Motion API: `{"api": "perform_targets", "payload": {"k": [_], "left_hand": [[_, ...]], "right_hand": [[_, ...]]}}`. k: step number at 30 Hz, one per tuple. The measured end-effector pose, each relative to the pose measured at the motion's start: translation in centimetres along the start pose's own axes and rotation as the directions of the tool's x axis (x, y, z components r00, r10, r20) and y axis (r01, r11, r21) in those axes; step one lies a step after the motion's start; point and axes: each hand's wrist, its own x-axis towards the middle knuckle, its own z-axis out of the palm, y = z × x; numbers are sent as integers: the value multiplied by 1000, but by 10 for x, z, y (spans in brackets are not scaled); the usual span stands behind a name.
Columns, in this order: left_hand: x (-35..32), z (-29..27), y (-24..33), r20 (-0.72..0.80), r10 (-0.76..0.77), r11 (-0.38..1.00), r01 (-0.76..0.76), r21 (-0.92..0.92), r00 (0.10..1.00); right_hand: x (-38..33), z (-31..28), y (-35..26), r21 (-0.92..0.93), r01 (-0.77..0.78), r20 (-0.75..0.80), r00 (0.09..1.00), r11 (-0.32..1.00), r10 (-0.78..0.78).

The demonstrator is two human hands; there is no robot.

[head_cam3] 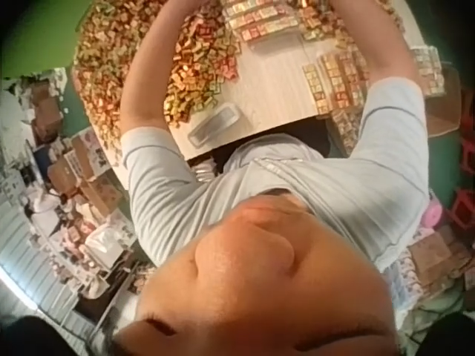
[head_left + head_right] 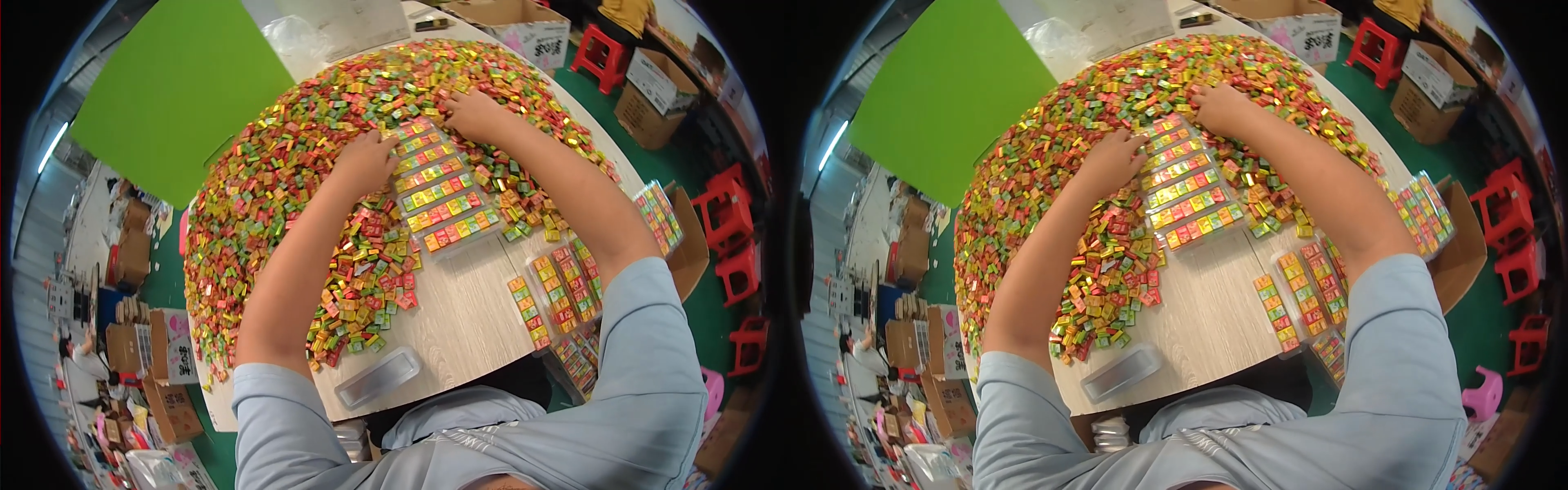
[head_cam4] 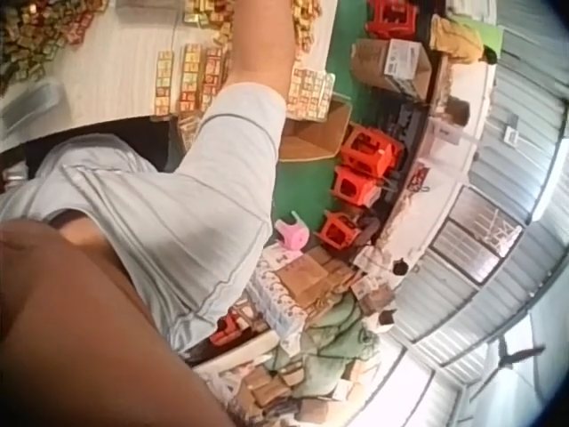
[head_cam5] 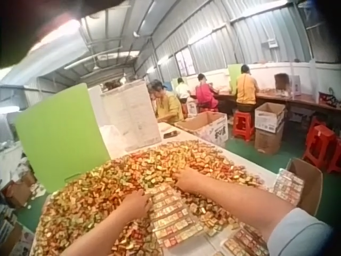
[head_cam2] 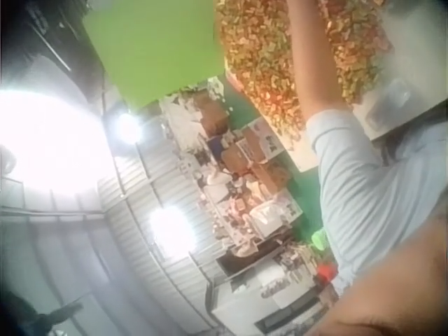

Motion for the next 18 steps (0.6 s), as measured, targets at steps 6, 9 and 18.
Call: {"api": "perform_targets", "payload": {"k": [6,9,18], "left_hand": [[-12,-9,-2,-22,-21,1000,22,19,1000],[-35,-21,-4,-103,-11,999,15,42,995],[-255,-102,33,-278,60,995,-78,-55,959]], "right_hand": [[-20,-19,3,167,1,-100,995,986,15],[-37,-27,13,102,59,-266,964,993,-30],[-192,-170,-45,430,320,-426,896,844,-124]]}}
